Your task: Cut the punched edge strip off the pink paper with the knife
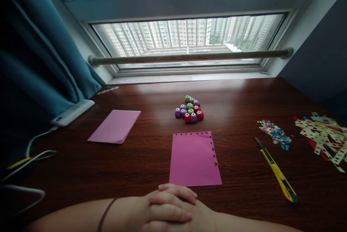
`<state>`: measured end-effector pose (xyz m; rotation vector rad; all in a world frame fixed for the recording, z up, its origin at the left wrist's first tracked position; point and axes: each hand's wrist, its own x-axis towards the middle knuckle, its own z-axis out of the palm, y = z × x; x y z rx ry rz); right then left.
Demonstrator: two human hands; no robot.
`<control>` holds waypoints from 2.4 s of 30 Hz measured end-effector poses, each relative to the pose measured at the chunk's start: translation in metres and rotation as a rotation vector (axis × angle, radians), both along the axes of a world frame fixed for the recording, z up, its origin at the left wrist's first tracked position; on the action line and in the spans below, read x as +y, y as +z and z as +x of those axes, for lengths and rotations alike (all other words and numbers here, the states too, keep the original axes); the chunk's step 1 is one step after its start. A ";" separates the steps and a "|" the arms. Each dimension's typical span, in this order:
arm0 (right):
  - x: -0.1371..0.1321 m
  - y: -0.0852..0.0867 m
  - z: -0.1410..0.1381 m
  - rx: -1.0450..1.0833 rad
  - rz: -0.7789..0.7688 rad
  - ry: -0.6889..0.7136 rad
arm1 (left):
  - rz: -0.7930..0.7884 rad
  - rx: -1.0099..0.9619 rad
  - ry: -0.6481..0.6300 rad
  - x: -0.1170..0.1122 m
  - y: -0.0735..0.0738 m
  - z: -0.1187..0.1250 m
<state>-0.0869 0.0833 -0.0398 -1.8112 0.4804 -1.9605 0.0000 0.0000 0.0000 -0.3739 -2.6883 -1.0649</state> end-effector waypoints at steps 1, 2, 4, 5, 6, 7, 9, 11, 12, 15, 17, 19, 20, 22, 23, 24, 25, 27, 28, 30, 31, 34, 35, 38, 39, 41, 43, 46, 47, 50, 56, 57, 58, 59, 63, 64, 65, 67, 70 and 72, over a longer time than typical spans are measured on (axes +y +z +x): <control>-0.002 0.001 -0.001 0.018 -0.034 -0.001 | 0.005 0.010 0.009 0.000 0.001 0.000; -0.004 0.003 -0.002 0.021 -0.062 -0.003 | 0.010 0.015 0.021 0.001 0.001 0.000; -0.006 0.006 0.000 -0.005 -0.098 -0.014 | 0.016 0.001 0.034 0.002 0.003 0.000; -0.005 0.007 0.003 -0.030 -0.097 -0.022 | 0.019 -0.019 0.030 0.002 0.004 0.000; -0.004 0.008 0.006 -0.061 -0.082 -0.032 | 0.020 -0.044 0.020 0.002 0.005 0.000; -0.003 0.008 0.009 -0.102 -0.057 -0.044 | 0.021 -0.069 0.012 0.002 0.006 0.000; 0.001 0.006 0.015 -0.184 0.006 -0.064 | 0.024 -0.094 0.001 0.002 0.006 0.000; 0.005 0.003 0.019 -0.231 0.069 -0.075 | 0.014 -0.073 0.000 0.001 0.005 0.001; 0.007 0.002 0.020 -0.234 0.100 -0.079 | -0.001 -0.051 -0.006 0.001 0.004 0.001; 0.009 -0.002 0.019 -0.194 0.168 -0.085 | -0.056 0.010 -0.031 0.000 0.002 0.001; 0.008 -0.003 0.017 -0.163 0.151 -0.078 | -0.053 0.026 -0.025 0.000 0.000 0.000; 0.007 -0.003 0.015 -0.152 0.104 -0.065 | -0.046 0.011 -0.023 -0.001 0.000 0.000; 0.006 -0.003 0.015 -0.153 0.092 -0.057 | -0.045 -0.003 -0.024 -0.001 0.000 0.000; 0.006 -0.003 0.015 -0.166 0.099 -0.050 | -0.033 -0.029 -0.019 0.000 0.002 0.000; 0.007 -0.002 0.015 -0.173 0.115 -0.052 | -0.019 -0.039 -0.013 0.000 0.003 0.000; 0.008 -0.002 0.016 -0.178 0.135 -0.056 | -0.002 -0.049 -0.008 0.001 0.004 0.000; 0.009 -0.001 0.016 -0.179 0.158 -0.060 | 0.014 -0.059 -0.002 0.001 0.006 0.000; 0.011 0.000 0.017 -0.177 0.199 -0.065 | 0.031 -0.076 0.004 0.002 0.008 0.000; 0.012 0.002 0.016 -0.175 0.210 -0.067 | 0.030 -0.080 -0.001 0.002 0.009 0.000; 0.011 0.004 0.014 -0.165 0.192 -0.068 | 0.012 -0.076 -0.029 0.002 0.010 0.000; 0.010 0.006 0.012 -0.154 0.164 -0.064 | -0.008 -0.069 -0.046 0.002 0.011 0.000; 0.004 0.007 0.005 -0.075 0.054 -0.006 | -0.073 -0.042 -0.079 0.001 0.010 0.000; 0.002 0.007 0.002 -0.039 0.023 0.022 | -0.078 -0.033 -0.085 0.001 0.010 0.001; -0.001 0.002 -0.001 0.009 -0.023 0.049 | -0.054 -0.023 -0.108 0.001 0.010 0.001; -0.001 -0.001 0.000 -0.008 -0.012 0.040 | -0.041 -0.022 -0.099 0.001 0.011 0.001; 0.001 -0.006 0.003 -0.071 0.052 0.012 | -0.018 -0.033 -0.073 0.002 0.012 0.001; 0.005 -0.010 0.008 -0.126 0.142 -0.002 | 0.004 -0.056 -0.050 0.003 0.014 0.001; 0.010 -0.014 0.013 -0.157 0.235 0.009 | 0.016 -0.090 -0.009 0.005 0.015 -0.001; 0.011 -0.014 0.014 -0.162 0.251 0.017 | 0.015 -0.091 0.017 0.005 0.015 -0.001; 0.012 -0.013 0.015 -0.178 0.277 0.010 | -0.006 -0.075 0.065 0.005 0.014 -0.001; 0.009 -0.006 0.013 -0.186 0.184 -0.029 | -0.102 -0.037 -0.090 0.002 0.010 0.001; 0.009 -0.005 0.013 -0.182 0.157 -0.024 | -0.103 -0.039 -0.101 0.001 0.010 0.001; 0.009 -0.004 0.013 -0.182 0.143 -0.017 | -0.093 -0.047 -0.104 0.001 0.010 0.001; 0.009 -0.003 0.013 -0.185 0.144 -0.010 | -0.075 -0.059 -0.094 0.001 0.010 0.001; 0.013 0.001 0.013 -0.209 0.221 -0.004 | -0.032 -0.113 -0.081 0.001 0.011 0.001; 0.014 0.002 0.014 -0.211 0.232 -0.015 | -0.038 -0.120 -0.087 0.002 0.011 0.000; 0.014 0.003 0.014 -0.214 0.234 -0.034 | -0.040 -0.124 -0.084 0.002 0.010 0.000; 0.014 0.004 0.015 -0.211 0.211 -0.082 | -0.019 -0.122 -0.060 0.002 0.008 0.000; 0.013 0.005 0.016 -0.199 0.178 -0.134 | 0.029 -0.110 -0.012 0.003 0.006 0.000; 0.014 0.005 0.017 -0.219 0.222 -0.151 | 0.028 -0.106 -0.006 0.002 0.005 0.000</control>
